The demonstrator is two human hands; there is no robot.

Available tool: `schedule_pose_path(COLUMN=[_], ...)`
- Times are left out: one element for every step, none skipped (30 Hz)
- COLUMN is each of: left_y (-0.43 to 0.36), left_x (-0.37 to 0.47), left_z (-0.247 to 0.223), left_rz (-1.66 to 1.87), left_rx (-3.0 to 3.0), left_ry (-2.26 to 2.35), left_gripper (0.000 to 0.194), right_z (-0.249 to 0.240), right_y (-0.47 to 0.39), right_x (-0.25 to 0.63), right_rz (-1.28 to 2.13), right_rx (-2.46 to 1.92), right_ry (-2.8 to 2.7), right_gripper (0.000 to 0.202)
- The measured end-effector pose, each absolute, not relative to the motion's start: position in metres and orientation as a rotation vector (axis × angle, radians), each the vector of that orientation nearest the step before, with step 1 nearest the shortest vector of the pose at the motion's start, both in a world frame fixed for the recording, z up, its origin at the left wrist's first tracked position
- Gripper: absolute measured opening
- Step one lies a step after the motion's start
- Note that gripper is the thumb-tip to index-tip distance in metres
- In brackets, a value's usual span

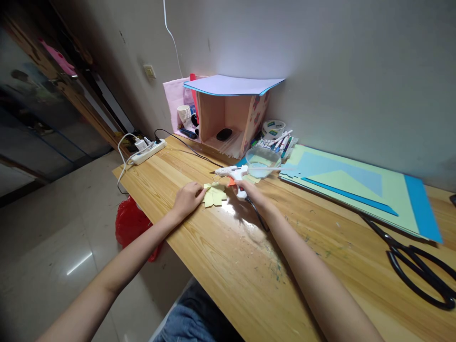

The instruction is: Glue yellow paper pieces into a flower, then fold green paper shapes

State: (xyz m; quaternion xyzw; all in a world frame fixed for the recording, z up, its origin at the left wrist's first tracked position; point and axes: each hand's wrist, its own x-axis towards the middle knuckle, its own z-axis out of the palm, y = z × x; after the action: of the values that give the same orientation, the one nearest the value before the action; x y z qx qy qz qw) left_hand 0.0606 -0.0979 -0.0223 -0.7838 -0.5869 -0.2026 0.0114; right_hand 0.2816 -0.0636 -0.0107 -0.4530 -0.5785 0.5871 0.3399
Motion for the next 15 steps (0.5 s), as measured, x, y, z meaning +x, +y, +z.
schedule_pose_path(left_y=[-0.097, -0.097, -0.097, -0.096, -0.096, -0.096, -0.095, -0.095, -0.095, -0.095, -0.094, -0.094, -0.094, -0.094, -0.094], left_x=[0.061, 0.061, 0.061, 0.060, 0.059, 0.059, 0.058, 0.058, 0.057, 0.057, 0.056, 0.056, 0.056, 0.056, 0.056], left_z=[-0.024, -0.025, -0.027, -0.029, -0.030, -0.031, -0.033, -0.034, -0.035, -0.036, -0.037, -0.037, -0.038, -0.038, -0.039], left_rz=[-0.678, -0.728, -0.781, -0.834, -0.883, -0.925, -0.956, -0.976, -0.990, -0.998, -1.003, -1.005, -1.007, -1.007, -1.007], left_rx=[-2.432, -2.424, -2.421, -2.424, -2.428, -2.430, -2.433, -2.437, -2.439, -2.439, -2.440, -2.441, -2.440, -2.440, -2.441], left_ry=[-1.884, -1.939, -1.991, -2.035, -2.072, -2.102, -2.123, -2.136, -2.145, -2.149, -2.150, -2.149, -2.149, -2.148, -2.147], left_gripper=[0.030, 0.029, 0.028, 0.028, 0.027, 0.027, 0.026, 0.026, 0.026, 0.026, 0.027, 0.027, 0.027, 0.027, 0.027], right_z=[-0.004, 0.004, 0.012, 0.020, 0.028, 0.034, 0.039, 0.042, 0.043, 0.043, 0.042, 0.040, 0.037, 0.035, 0.032], right_y=[-0.063, -0.064, -0.066, -0.068, -0.071, -0.074, -0.078, -0.081, -0.084, -0.086, -0.087, -0.088, -0.089, -0.089, -0.088], right_x=[0.285, 0.289, 0.292, 0.294, 0.295, 0.295, 0.294, 0.292, 0.289, 0.286, 0.283, 0.280, 0.277, 0.275, 0.274], right_rz=[1.462, 1.404, 1.379, 1.392, 1.386, 1.368, 1.351, 1.349, 1.359, 1.373, 1.391, 1.403, 1.406, 1.407, 1.407], right_rx=[-1.206, -1.216, -1.220, -1.232, -1.252, -1.273, -1.302, -1.320, -1.325, -1.321, -1.310, -1.297, -1.287, -1.279, -1.274], right_ry=[-1.586, -1.673, -1.768, -1.871, -1.949, -2.018, -2.067, -2.103, -2.130, -2.151, -2.167, -2.179, -2.184, -2.186, -2.183], right_gripper=[0.030, 0.030, 0.029, 0.027, 0.026, 0.024, 0.023, 0.022, 0.022, 0.022, 0.022, 0.022, 0.022, 0.021, 0.021])
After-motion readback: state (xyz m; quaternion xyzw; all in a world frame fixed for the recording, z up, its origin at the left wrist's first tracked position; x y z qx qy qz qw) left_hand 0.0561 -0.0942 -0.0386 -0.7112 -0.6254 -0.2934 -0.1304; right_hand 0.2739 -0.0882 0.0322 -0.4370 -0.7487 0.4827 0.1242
